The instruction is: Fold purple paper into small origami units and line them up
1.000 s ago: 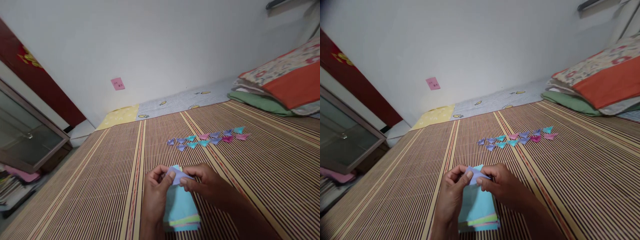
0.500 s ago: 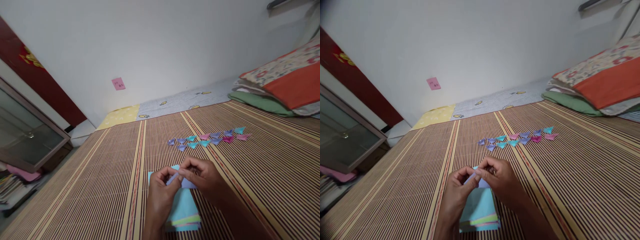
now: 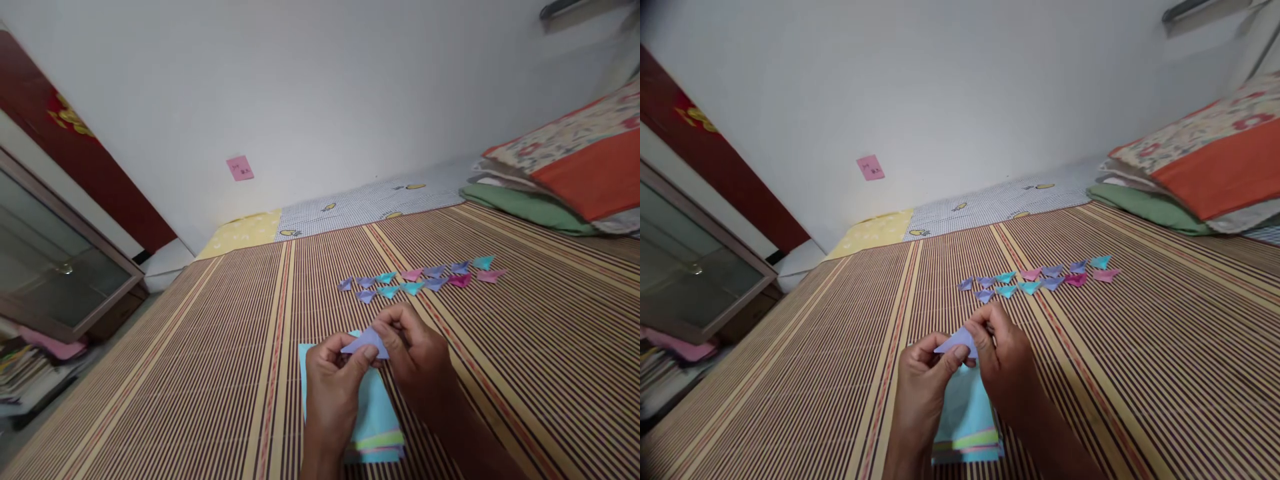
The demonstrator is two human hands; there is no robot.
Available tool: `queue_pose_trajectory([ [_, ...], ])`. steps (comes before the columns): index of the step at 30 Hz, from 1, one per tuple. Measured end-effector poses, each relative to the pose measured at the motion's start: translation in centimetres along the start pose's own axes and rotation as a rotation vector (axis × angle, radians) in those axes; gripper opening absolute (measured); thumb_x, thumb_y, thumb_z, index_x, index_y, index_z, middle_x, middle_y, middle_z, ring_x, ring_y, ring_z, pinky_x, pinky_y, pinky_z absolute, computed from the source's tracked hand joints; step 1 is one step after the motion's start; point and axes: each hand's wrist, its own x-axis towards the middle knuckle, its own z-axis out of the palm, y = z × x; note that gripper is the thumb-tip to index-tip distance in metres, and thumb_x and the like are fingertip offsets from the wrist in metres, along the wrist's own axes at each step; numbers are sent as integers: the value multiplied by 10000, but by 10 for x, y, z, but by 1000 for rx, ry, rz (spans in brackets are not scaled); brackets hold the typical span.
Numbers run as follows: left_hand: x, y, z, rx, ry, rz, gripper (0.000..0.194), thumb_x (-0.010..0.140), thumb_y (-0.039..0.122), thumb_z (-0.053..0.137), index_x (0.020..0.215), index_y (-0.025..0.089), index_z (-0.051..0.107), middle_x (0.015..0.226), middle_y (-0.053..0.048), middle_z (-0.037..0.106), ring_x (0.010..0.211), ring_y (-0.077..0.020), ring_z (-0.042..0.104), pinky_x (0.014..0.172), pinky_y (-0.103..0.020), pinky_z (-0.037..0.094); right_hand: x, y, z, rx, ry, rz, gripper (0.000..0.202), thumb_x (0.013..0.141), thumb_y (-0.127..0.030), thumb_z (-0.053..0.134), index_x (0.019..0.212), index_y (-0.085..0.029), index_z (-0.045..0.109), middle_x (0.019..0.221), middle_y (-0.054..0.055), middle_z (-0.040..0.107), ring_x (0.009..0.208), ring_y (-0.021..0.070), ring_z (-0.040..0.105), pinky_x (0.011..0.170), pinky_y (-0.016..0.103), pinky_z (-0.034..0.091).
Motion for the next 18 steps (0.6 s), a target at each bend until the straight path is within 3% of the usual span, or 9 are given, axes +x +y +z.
queue_pose_trajectory([
  [5,-3,3,-2,74,-109,109,351,914,420,671,702,157,763,668,-47,711,679,-183,627,699,-265,469,0,-2,-4,8,31,57,174,982,-308,538,831,-227,566,644,-47,592,527,134,572,529,244,428],
  [9,-1,2,-9,145,-53,119,480,960,510,582,685,157,755,642,-45,664,676,-185,587,688,-272,449,4,-6,-8,14,22,85,184,974,-320,540,816,-230,568,620,-44,580,520,141,542,524,258,399],
  [12,0,2,-15,111,-58,71,370,880,510,692,784,162,778,728,-46,690,721,-184,589,687,-263,452,6,-5,-10,-16,3,73,190,971,-318,537,806,-232,574,619,-32,587,532,148,544,528,266,394],
  [14,0,3,-15,47,-114,11,260,746,405,842,841,173,774,775,-37,703,729,-175,588,680,-254,459,7,-4,-11,-22,-28,62,193,973,-315,529,803,-233,569,626,-27,588,530,148,546,520,264,397],
  [18,-2,2,-7,-6,-119,-68,182,690,268,862,734,166,718,701,-14,657,673,-148,548,639,-240,441,7,-4,-9,10,-67,32,186,975,-296,508,806,-232,554,635,-32,568,517,136,529,505,251,404],
])
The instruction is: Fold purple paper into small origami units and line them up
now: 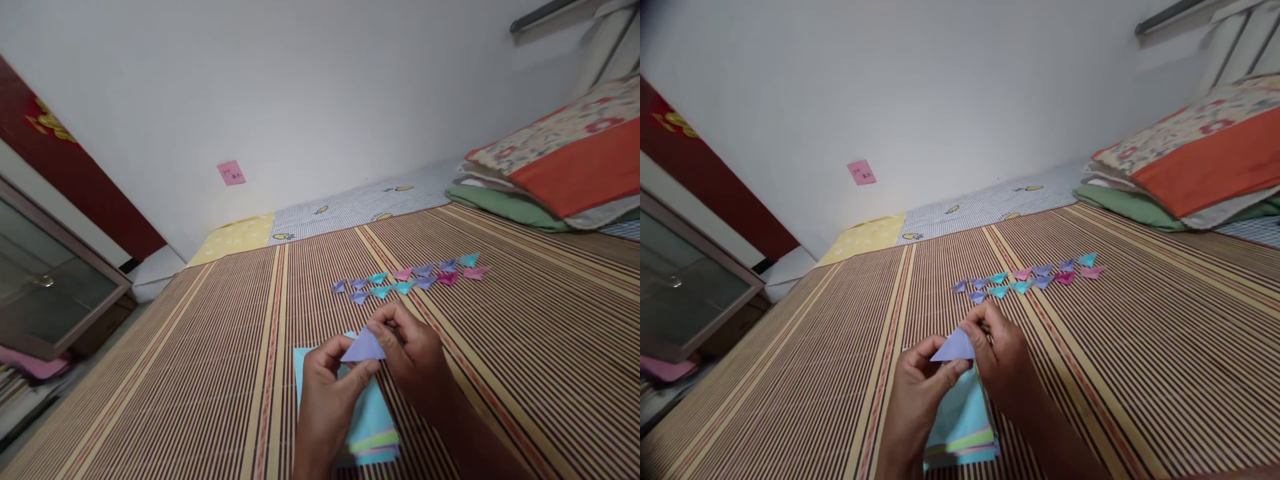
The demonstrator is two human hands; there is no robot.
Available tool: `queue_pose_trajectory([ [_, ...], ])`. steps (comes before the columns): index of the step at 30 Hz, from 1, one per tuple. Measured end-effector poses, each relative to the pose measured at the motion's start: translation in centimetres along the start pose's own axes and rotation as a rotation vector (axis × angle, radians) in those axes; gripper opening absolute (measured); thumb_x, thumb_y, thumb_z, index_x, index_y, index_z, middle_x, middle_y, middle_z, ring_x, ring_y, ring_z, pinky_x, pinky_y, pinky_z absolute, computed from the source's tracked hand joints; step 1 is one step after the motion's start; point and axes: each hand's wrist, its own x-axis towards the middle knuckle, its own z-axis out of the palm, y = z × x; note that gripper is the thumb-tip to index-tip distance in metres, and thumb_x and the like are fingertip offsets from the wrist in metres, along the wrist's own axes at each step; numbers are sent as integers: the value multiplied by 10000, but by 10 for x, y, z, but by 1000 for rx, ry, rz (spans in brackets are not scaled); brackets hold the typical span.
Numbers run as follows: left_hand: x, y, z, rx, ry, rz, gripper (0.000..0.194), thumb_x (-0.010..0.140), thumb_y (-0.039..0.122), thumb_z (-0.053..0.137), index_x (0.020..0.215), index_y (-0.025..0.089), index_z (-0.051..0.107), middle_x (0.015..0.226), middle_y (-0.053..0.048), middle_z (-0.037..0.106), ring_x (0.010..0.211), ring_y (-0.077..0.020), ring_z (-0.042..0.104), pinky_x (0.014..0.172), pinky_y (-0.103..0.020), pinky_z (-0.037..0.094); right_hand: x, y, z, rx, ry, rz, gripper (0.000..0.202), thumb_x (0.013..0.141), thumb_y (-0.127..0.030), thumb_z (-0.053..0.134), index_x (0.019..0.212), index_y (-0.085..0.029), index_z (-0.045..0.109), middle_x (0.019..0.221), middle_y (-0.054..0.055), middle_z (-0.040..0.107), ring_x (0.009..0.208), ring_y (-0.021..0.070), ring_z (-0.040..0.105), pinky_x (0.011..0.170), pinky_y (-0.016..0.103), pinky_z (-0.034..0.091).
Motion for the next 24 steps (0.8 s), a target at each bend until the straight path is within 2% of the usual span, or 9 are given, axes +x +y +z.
queue_pose_trajectory([
  [7,4,-9,13,54,148,47,181,687,259,825,683,152,680,652,-8,612,647,-144,523,624,-243,422,-3,3,3,22,29,0,185,988,-311,518,828,-227,559,648,-34,560,539,137,551,517,243,423],
  [13,-1,-9,15,44,132,70,275,716,392,845,712,159,700,671,-30,659,678,-182,595,673,-272,476,-5,5,6,74,8,45,216,999,-341,508,819,-229,550,596,-46,544,486,133,531,484,246,399],
  [16,-3,-7,13,26,66,72,311,782,465,798,796,158,751,736,-62,717,761,-227,656,759,-313,502,-5,4,4,136,-11,110,222,1000,-368,512,825,-235,544,550,-60,520,430,128,506,447,246,376],
  [20,-1,-3,-1,88,-148,100,478,974,508,560,733,163,785,733,-99,741,809,-248,674,843,-345,490,-1,3,-4,89,49,121,214,981,-365,541,814,-232,561,582,-43,525,481,136,502,478,253,380],
  [22,1,-2,-11,83,-130,132,528,1004,521,492,782,155,801,729,-106,743,783,-241,664,815,-338,488,1,3,-9,51,57,81,204,976,-349,545,813,-230,572,612,-32,539,514,140,505,502,259,379],
  [24,3,-2,-17,28,-75,151,459,970,538,557,918,152,801,785,-99,755,772,-221,651,775,-314,487,3,3,-11,41,4,50,203,978,-333,541,807,-230,573,623,-30,543,531,142,511,511,260,375],
])
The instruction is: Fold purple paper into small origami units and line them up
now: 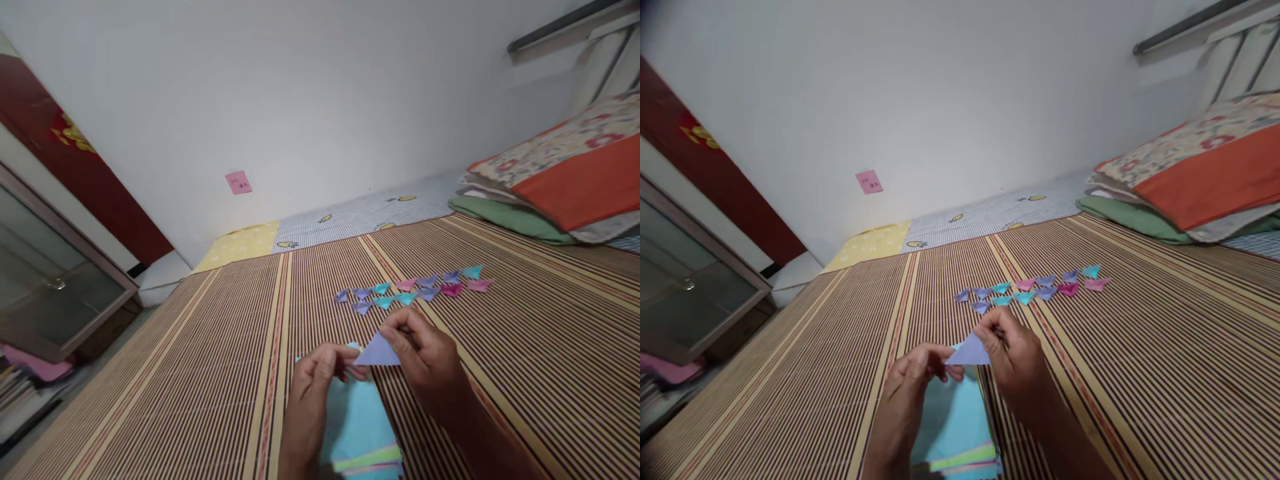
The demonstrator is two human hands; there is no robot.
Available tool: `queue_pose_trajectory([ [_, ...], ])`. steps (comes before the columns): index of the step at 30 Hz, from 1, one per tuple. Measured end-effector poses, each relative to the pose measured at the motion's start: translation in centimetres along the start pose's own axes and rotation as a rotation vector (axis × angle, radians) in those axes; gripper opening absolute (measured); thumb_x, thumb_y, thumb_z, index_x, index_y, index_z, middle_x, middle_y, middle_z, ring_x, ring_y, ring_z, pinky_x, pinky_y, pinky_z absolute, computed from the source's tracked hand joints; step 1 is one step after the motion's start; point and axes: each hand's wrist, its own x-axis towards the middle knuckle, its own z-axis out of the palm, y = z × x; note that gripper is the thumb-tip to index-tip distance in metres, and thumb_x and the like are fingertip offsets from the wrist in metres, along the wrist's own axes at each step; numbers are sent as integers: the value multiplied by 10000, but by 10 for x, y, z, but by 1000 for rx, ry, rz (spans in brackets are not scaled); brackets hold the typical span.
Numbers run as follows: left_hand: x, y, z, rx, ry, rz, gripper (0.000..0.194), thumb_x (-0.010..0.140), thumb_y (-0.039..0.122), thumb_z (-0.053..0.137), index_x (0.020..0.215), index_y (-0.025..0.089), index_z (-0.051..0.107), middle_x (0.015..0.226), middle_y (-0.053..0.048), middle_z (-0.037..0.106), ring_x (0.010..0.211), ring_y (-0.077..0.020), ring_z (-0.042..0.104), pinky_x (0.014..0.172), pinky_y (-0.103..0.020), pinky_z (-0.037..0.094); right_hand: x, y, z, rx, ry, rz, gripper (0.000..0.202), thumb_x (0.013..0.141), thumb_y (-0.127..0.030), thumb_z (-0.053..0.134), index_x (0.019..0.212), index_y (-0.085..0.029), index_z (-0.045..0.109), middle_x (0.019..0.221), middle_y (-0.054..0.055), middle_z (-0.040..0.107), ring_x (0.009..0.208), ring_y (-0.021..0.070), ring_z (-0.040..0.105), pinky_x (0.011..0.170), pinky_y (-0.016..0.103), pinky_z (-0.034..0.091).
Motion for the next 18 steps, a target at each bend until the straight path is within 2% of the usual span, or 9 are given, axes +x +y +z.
queue_pose_trajectory([
  [2,0,0,-1,-39,17,-14,352,835,502,754,909,159,787,794,-73,745,756,-200,634,725,-280,477,0,-1,2,-9,-94,-39,211,978,-310,534,786,-228,569,628,-29,555,550,144,529,526,258,381],
  [5,0,3,6,-3,71,-105,272,686,373,878,704,153,720,681,-21,671,655,-152,565,639,-242,429,-3,-4,9,-6,-188,-86,198,969,-265,525,782,-221,571,667,-22,596,604,149,566,576,258,407],
  [9,-2,8,12,129,125,-150,265,708,342,831,629,146,671,602,4,590,584,-124,478,566,-232,351,-6,-10,15,47,-226,-40,195,958,-264,553,772,-215,582,691,-25,594,631,144,550,599,256,398],
  [12,-3,9,10,186,100,-142,246,740,331,801,645,146,668,619,4,583,588,-123,465,556,-232,342,-5,-10,13,124,-261,68,227,936,-293,591,727,-205,583,652,-32,565,603,136,519,570,251,379],
  [15,-3,4,8,115,92,-144,263,734,329,810,637,154,640,617,17,557,582,-116,448,552,-227,343,-1,-5,10,272,-254,232,288,929,-390,612,719,-192,608,636,-23,559,595,139,519,545,247,383],
  [18,-1,-3,6,2,139,-135,286,727,336,824,638,157,619,611,30,535,577,-105,426,554,-219,337,1,0,8,381,-250,311,319,919,-473,618,828,-177,693,727,21,651,665,165,584,581,259,435],
])
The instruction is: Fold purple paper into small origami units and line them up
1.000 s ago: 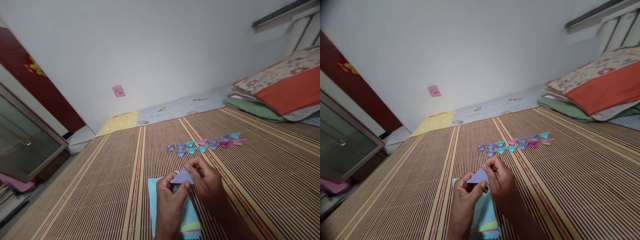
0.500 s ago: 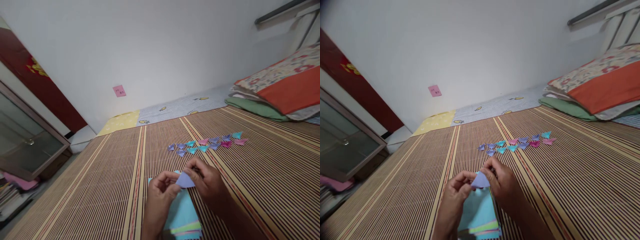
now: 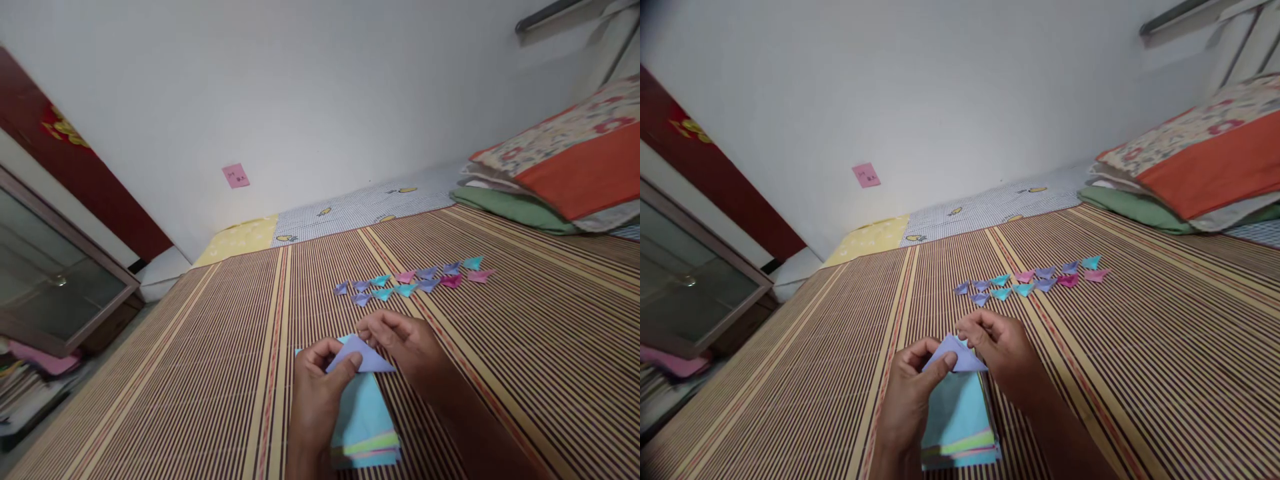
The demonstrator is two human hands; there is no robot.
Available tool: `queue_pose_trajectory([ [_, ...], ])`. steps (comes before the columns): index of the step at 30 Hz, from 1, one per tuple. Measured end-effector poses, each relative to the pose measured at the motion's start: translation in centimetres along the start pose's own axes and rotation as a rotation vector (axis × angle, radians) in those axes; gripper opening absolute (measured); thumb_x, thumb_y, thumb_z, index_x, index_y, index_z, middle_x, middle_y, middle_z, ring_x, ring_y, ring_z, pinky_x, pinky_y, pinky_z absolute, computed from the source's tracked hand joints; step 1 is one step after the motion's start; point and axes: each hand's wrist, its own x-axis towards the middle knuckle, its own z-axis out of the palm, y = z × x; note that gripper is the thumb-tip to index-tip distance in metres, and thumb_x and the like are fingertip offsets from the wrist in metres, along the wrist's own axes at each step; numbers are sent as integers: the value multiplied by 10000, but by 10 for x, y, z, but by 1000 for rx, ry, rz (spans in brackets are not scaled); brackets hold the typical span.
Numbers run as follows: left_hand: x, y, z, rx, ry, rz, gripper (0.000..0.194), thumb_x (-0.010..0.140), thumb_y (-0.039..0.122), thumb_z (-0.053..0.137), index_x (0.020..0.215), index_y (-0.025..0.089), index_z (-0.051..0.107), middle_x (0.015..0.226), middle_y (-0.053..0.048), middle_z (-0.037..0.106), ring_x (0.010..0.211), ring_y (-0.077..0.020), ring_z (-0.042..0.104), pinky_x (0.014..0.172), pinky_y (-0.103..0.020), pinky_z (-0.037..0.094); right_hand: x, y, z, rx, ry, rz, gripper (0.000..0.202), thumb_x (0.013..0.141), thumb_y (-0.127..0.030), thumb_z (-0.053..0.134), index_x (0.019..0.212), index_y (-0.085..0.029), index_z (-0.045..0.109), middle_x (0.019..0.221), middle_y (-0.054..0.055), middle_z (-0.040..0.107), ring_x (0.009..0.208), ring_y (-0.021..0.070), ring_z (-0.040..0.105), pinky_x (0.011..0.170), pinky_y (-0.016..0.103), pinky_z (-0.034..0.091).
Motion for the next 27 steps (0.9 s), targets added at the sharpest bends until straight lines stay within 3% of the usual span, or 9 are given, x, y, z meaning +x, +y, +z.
queue_pose_trajectory([
  [2,1,-2,-1,-15,-8,-1,287,741,343,822,653,154,625,621,26,548,585,-106,433,564,-220,344,0,1,1,16,-39,4,263,878,-433,671,859,-176,723,751,25,682,683,168,602,604,264,454],
  [5,0,-1,1,24,-39,-10,300,754,351,813,648,150,617,621,19,550,584,-109,435,562,-225,344,-2,1,6,-33,-72,-23,188,845,-342,707,758,-175,709,663,-6,641,628,144,564,580,250,426],
  [8,-1,1,4,27,-44,-11,309,741,343,814,631,155,595,611,24,532,577,-107,423,552,-224,336,-1,1,6,-56,-17,-41,245,882,-355,673,717,-174,683,632,-15,600,599,134,530,560,250,405],
  [12,0,0,7,-20,8,17,316,732,334,825,625,157,586,610,31,523,593,-105,430,567,-214,350,3,0,-6,1,67,-37,314,946,-435,591,827,-173,717,736,19,656,668,155,574,632,274,463],
  [17,1,-4,4,-66,96,15,320,744,381,833,678,151,621,648,5,605,615,-123,499,590,-227,410,0,-1,-12,-105,-180,33,227,892,-391,678,833,-175,714,707,-5,626,659,146,542,600,261,401],
  [21,2,-5,2,-65,85,14,313,751,386,836,701,146,640,666,-3,633,623,-127,521,603,-230,428,-2,0,-9,-169,-202,-8,280,937,-384,612,765,-170,670,640,-32,530,611,128,464,568,259,332],
  [27,1,0,3,-35,38,59,291,795,375,806,695,144,660,684,-3,640,662,-125,536,636,-217,431,2,5,-12,-113,-267,11,295,933,-405,612,752,-173,625,659,-34,499,618,126,431,566,256,324],
])
